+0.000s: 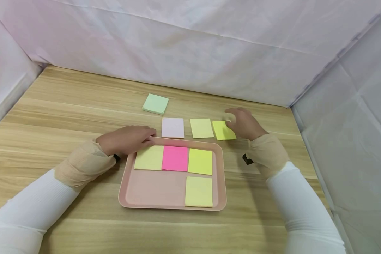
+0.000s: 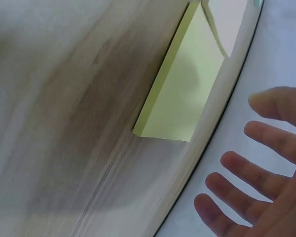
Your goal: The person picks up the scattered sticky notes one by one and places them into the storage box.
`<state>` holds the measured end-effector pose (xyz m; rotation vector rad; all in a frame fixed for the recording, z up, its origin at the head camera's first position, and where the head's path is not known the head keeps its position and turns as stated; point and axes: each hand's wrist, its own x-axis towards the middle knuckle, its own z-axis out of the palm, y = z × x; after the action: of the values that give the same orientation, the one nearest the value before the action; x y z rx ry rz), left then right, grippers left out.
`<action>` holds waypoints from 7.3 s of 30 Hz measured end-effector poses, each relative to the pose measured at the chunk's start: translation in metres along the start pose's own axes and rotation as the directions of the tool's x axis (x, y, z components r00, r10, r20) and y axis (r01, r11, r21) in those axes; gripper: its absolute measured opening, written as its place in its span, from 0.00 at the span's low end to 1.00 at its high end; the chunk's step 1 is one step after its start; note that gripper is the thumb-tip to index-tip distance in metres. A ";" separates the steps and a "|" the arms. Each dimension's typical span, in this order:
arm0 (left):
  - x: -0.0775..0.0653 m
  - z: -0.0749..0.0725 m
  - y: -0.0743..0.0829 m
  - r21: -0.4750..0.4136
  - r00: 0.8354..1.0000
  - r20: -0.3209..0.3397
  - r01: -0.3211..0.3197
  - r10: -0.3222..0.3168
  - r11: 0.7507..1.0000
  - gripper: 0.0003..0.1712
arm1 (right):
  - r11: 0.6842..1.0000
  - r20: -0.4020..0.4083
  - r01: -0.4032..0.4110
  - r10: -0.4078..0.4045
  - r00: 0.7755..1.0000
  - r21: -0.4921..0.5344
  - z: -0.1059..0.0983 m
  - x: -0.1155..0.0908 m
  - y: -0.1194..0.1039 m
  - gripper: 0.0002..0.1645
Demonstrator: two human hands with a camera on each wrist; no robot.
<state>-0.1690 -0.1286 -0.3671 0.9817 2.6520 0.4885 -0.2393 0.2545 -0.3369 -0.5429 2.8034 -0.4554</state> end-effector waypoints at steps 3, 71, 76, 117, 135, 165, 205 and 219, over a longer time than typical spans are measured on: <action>0.000 -0.001 0.001 -0.002 1.000 0.000 0.002 -0.002 1.000 0.06 | 1.000 0.039 0.008 -0.008 0.999 -0.003 0.001 0.005 0.001 0.32; 0.003 -0.003 0.004 0.007 1.000 0.027 0.014 -0.014 1.000 0.06 | 0.982 0.142 0.182 -0.175 0.974 -0.041 0.018 -0.007 0.004 0.38; 0.005 -0.002 0.003 0.014 1.000 0.026 0.015 -0.015 1.000 0.06 | 0.982 0.127 0.175 -0.165 0.978 -0.068 0.020 -0.007 0.006 0.37; 0.005 -0.005 0.005 0.012 1.000 0.028 0.013 -0.013 1.000 0.06 | 0.969 -0.178 0.127 -0.166 0.970 -0.214 0.019 -0.008 -0.004 0.11; 0.006 -0.004 0.005 0.010 0.999 0.046 0.027 -0.028 1.000 0.06 | 0.968 -0.299 0.099 -0.168 0.939 -0.233 0.016 -0.017 -0.008 0.12; 0.008 -0.001 -0.002 0.009 0.999 0.038 0.031 -0.031 0.999 0.07 | 0.908 -0.483 0.253 -0.396 0.781 -0.335 -0.018 -0.040 -0.069 0.11; 0.006 -0.002 -0.001 -0.024 0.999 0.024 0.030 -0.030 0.999 0.08 | 0.819 -0.137 0.536 -0.566 0.813 -0.208 0.018 -0.050 -0.172 0.07; 0.006 -0.003 -0.002 -0.032 1.000 0.005 0.016 -0.016 0.999 0.09 | 0.795 -0.026 0.595 -0.601 0.799 -0.120 0.031 -0.046 -0.188 0.19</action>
<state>-0.1752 -0.1263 -0.3662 0.9503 2.6375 0.5228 -0.1284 0.0990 -0.2918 -1.4868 2.6662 -0.4390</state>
